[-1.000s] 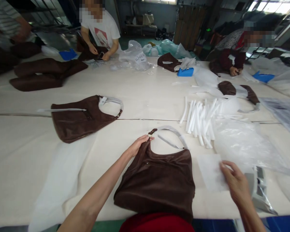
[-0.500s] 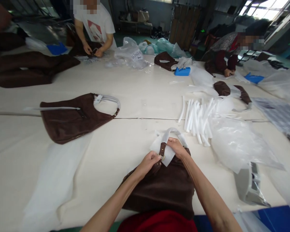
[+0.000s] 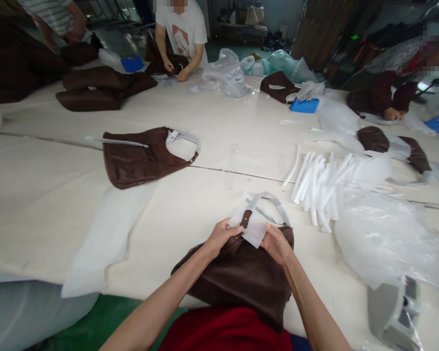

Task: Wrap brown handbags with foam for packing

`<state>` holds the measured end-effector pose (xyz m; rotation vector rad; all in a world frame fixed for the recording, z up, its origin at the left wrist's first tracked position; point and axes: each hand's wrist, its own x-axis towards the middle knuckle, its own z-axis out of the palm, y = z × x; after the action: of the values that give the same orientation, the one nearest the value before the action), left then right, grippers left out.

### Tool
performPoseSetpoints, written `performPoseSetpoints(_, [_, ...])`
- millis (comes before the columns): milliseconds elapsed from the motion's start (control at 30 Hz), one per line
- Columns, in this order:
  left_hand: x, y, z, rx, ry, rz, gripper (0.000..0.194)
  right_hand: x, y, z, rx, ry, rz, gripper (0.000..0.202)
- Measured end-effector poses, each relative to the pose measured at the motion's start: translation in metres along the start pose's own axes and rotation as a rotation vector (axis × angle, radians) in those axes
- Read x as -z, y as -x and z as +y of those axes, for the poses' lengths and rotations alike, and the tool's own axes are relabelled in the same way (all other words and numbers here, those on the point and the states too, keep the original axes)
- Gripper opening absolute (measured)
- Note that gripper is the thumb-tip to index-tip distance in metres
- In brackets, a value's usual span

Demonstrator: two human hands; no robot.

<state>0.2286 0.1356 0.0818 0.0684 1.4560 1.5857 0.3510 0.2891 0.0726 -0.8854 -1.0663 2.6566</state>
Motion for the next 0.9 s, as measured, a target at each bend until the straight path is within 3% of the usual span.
performPoseSetpoints(100, [-0.003,-0.001,0.001,-0.016,0.004,-0.032,0.053,-0.011,0.005,0.018,0.054,-0.018,0.068,0.039])
performPoseSetpoints(233, [-0.005,-0.001,0.003,-0.049,0.066,-0.071,0.061,-0.028,-0.003,0.024,0.129,0.04,0.135,0.037])
performPoseSetpoints(467, [-0.002,-0.001,0.003,-0.019,-0.039,-0.136,0.041,-0.029,0.002,0.022,0.131,0.085,0.184,0.032])
performPoseSetpoints(633, [-0.003,-0.004,0.013,-0.057,-0.025,-0.221,0.039,-0.012,0.018,0.009,0.12,0.171,0.042,0.064])
performPoseSetpoints(700, [-0.002,-0.005,0.016,-0.05,0.004,-0.23,0.043,0.002,0.022,0.004,0.178,0.313,0.006,0.081])
performPoseSetpoints(767, [-0.001,-0.004,0.019,-0.022,0.025,-0.23,0.044,0.018,0.019,0.0,0.273,0.558,-0.015,0.086])
performPoseSetpoints(833, [-0.001,-0.002,0.021,-0.001,0.039,-0.236,0.042,0.029,0.011,-0.006,0.412,0.866,-0.051,0.075])
performPoseSetpoints(900, [0.0,-0.001,0.022,-0.006,0.044,-0.248,0.04,0.033,0.002,-0.015,0.585,1.143,-0.107,0.05])
